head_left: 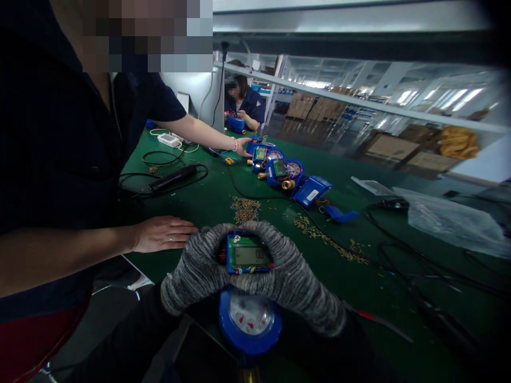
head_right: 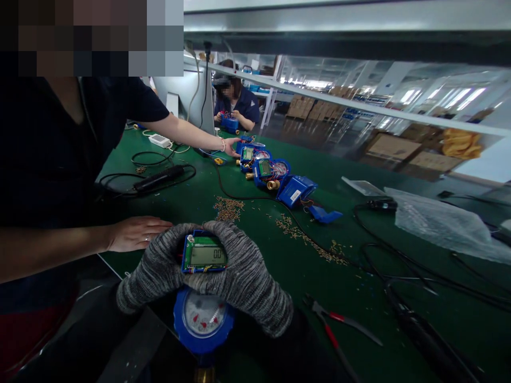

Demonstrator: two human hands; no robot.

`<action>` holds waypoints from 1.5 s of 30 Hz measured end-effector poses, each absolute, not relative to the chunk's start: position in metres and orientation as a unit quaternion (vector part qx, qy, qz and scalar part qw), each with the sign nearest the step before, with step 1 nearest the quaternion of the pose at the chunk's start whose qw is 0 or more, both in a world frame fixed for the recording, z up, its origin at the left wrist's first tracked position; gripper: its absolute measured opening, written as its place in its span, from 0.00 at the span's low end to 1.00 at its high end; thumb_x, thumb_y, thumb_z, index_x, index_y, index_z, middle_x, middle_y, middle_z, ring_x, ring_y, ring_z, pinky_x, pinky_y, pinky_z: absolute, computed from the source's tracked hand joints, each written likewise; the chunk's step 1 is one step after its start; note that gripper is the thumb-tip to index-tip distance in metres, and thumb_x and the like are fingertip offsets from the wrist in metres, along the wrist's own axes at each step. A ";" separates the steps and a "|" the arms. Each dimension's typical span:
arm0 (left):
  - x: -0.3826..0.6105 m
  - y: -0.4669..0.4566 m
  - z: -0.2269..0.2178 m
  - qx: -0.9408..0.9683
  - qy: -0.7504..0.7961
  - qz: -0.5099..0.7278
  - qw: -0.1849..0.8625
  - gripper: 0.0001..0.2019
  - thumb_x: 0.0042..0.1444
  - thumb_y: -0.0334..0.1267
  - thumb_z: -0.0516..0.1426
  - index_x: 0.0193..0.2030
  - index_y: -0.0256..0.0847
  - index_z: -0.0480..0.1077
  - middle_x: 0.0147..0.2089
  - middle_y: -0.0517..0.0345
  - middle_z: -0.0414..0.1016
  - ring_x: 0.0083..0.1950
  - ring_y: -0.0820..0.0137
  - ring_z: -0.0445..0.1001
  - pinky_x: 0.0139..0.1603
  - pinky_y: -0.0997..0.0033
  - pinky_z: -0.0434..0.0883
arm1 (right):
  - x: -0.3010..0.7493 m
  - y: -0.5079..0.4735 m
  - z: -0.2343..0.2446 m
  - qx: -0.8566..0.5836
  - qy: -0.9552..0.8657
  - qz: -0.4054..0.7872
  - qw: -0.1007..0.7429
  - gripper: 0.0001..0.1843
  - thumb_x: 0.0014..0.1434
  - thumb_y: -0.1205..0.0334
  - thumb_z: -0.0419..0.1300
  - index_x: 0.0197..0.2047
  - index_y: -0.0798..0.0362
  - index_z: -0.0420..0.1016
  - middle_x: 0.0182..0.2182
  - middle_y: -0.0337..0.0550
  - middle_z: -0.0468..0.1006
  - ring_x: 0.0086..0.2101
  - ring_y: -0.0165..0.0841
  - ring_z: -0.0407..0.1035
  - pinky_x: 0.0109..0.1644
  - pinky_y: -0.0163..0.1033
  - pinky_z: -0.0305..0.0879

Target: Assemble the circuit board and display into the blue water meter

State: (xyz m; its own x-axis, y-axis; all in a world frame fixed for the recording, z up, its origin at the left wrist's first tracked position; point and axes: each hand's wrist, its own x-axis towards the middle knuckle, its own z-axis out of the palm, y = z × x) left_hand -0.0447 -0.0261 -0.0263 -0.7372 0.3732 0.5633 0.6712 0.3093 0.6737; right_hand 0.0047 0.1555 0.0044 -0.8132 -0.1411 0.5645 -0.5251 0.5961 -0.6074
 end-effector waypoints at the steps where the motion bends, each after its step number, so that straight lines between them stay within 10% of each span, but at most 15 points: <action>1: -0.045 -0.027 -0.024 -0.328 -0.795 -0.489 0.144 0.29 0.45 0.50 0.71 0.54 0.52 0.70 0.47 0.53 0.81 0.47 0.53 0.80 0.51 0.48 0.78 | 0.004 0.156 0.004 0.194 -0.860 0.407 0.238 0.39 0.44 0.45 0.77 0.56 0.50 0.71 0.49 0.49 0.79 0.48 0.45 0.76 0.54 0.52 0.76; 9: -0.047 -0.057 -0.008 -0.363 -0.755 -0.546 -0.006 0.31 0.57 0.40 0.66 0.66 0.47 0.63 0.54 0.52 0.78 0.50 0.63 0.78 0.50 0.62 0.79 | 0.005 0.169 -0.005 0.157 -0.844 0.441 0.262 0.35 0.51 0.37 0.71 0.56 0.45 0.71 0.48 0.48 0.80 0.46 0.45 0.78 0.49 0.52 0.79; 22: -0.042 -0.060 -0.021 -0.395 -0.777 -0.448 0.198 0.04 0.60 0.36 0.62 0.41 0.44 0.73 0.39 0.61 0.78 0.43 0.67 0.73 0.53 0.60 0.66 | -0.002 0.185 -0.004 0.182 -0.885 0.364 0.225 0.33 0.54 0.35 0.68 0.57 0.41 0.69 0.47 0.43 0.79 0.45 0.43 0.77 0.46 0.47 0.78; 45: -0.010 -0.031 -0.009 -0.286 -0.864 -0.355 0.215 0.12 0.67 0.43 0.52 0.38 0.43 0.76 0.36 0.56 0.77 0.40 0.58 0.71 0.50 0.49 0.62 | 0.002 0.188 -0.015 0.167 -0.881 0.377 0.232 0.35 0.54 0.38 0.70 0.59 0.42 0.69 0.50 0.44 0.78 0.47 0.45 0.76 0.49 0.49 0.76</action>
